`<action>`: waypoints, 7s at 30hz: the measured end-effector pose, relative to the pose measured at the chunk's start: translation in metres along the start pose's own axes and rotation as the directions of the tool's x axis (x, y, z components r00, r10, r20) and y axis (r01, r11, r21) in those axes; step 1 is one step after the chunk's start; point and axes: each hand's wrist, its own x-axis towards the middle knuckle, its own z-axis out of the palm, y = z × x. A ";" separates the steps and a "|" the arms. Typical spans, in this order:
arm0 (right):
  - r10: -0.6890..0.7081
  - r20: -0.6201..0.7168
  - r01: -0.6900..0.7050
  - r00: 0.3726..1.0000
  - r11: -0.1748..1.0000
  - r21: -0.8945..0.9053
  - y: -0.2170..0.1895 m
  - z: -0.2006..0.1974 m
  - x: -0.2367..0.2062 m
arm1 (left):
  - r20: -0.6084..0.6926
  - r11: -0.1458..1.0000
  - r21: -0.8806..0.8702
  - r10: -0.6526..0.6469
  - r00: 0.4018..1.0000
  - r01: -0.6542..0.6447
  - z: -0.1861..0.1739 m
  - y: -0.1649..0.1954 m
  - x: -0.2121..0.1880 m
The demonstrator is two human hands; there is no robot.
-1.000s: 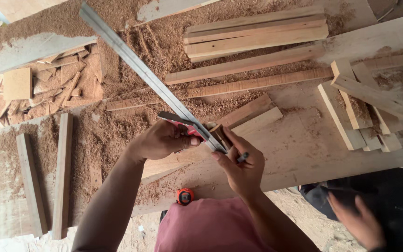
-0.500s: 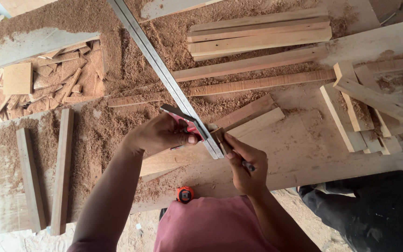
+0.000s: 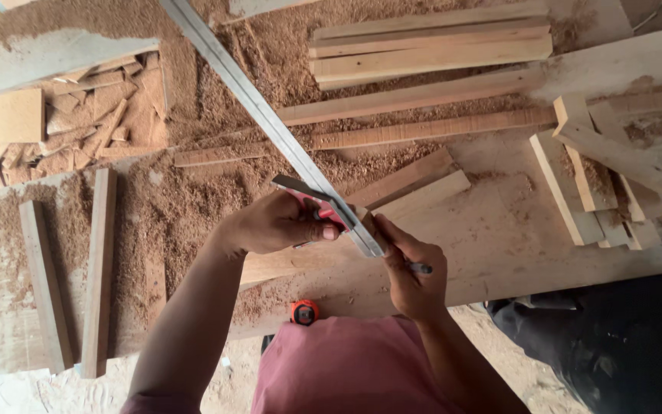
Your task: The person measures and marks small wooden strips on a sawdust-covered workbench. They use a tape measure, a combination square, and a pencil to take measurements and draw marking lines on each piece, repositioning the square and turning the strips as they work through the pieces one at a time.
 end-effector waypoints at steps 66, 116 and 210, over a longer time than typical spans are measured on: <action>0.093 -0.115 -0.093 0.989 0.996 0.004 0.023 0.018 -0.003 | -0.195 0.979 -0.197 0.011 0.981 -0.051 0.019 -0.059 0.025; -0.048 -0.234 0.065 0.971 0.996 0.066 0.059 0.039 -0.005 | -0.049 0.911 -0.412 0.014 0.999 -0.033 -0.004 -0.094 0.060; 0.189 0.172 -0.256 0.967 0.689 0.678 0.089 -0.017 0.023 | -0.190 0.963 -0.227 0.105 0.976 -0.147 0.043 -0.105 -0.041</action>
